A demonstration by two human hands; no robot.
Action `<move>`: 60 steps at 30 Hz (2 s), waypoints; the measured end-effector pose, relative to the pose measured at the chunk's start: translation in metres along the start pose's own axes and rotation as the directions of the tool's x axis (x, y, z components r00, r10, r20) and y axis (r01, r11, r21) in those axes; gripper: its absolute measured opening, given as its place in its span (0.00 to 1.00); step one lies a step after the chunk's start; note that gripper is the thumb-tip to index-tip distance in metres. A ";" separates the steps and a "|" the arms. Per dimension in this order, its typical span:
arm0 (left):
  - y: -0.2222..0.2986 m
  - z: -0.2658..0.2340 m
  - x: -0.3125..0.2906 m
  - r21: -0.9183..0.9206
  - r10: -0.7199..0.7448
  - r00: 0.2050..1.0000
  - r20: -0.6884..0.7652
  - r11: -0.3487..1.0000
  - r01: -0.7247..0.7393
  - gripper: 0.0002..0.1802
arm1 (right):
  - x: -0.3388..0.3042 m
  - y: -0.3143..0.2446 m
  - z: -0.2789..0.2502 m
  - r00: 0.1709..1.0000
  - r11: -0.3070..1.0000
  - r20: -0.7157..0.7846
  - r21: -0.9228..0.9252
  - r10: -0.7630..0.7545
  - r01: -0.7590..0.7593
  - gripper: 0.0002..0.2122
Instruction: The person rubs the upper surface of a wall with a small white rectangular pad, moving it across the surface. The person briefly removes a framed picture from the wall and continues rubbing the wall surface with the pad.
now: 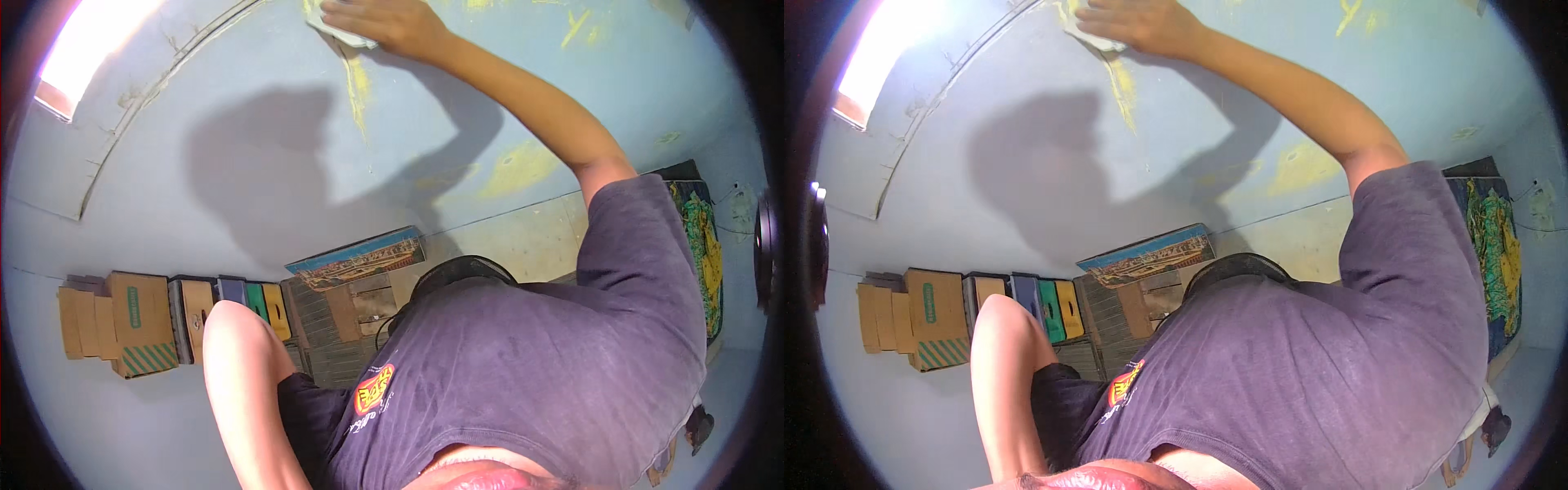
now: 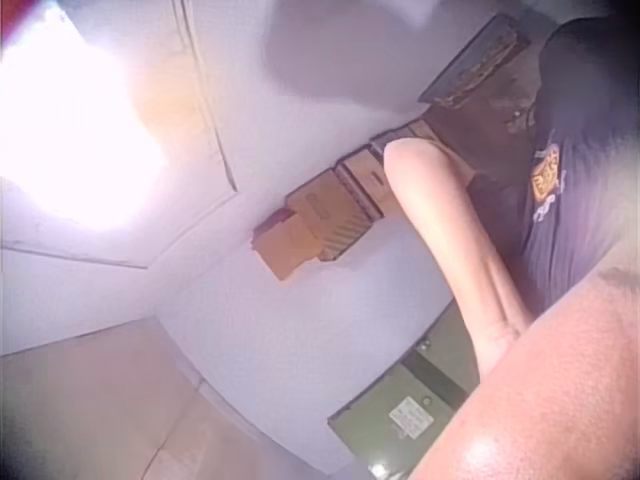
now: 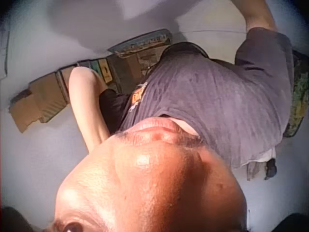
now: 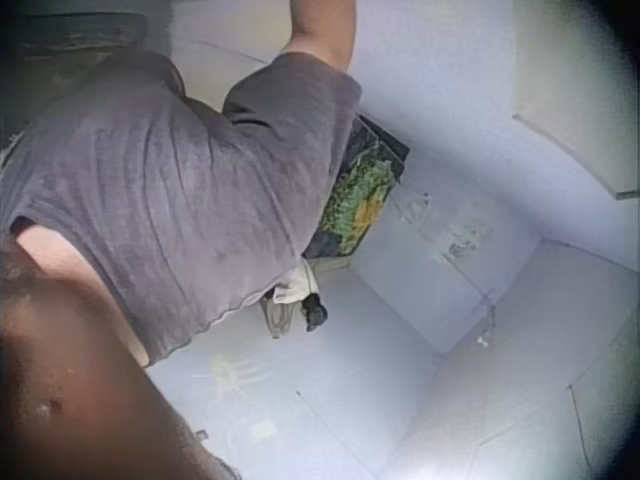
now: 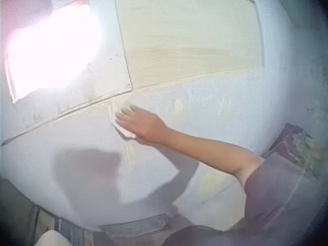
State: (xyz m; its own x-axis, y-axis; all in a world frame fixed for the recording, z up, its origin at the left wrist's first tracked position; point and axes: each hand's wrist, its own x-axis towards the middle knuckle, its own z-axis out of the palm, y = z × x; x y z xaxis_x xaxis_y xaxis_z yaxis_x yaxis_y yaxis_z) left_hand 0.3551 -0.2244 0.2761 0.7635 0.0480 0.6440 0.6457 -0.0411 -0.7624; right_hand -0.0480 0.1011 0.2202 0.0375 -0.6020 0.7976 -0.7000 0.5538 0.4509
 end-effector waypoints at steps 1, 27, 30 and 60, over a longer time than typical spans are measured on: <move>0.000 -0.002 0.000 -0.004 -0.001 1.000 -0.006 1.000 0.001 0.22 | -0.018 0.000 0.014 0.999 0.964 0.015 -0.262 -0.051 0.053 0.22; -0.022 0.091 -0.192 -0.999 -0.852 -0.523 -0.033 0.037 0.003 0.19 | -0.083 -0.024 0.022 0.983 0.982 0.072 -0.097 0.168 -0.161 0.26; -0.018 0.088 -0.212 -0.997 -0.846 -0.531 -0.039 -0.006 0.082 0.19 | -0.132 -0.062 0.033 0.948 0.972 0.215 -0.023 0.234 -0.235 0.27; -0.207 0.085 -0.400 0.906 -0.801 0.555 0.222 0.380 0.185 0.34 | -0.107 -0.063 0.042 0.904 0.905 0.044 -0.031 0.426 -0.425 0.35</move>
State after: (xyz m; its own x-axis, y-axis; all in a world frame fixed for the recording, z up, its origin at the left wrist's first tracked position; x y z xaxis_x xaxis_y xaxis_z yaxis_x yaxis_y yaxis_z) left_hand -0.0848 -0.1503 0.1711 -0.0956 0.2816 0.9547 0.3775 0.8977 -0.2270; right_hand -0.0377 0.1067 0.0895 -0.2957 -0.3329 0.8954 -0.6270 0.7748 0.0810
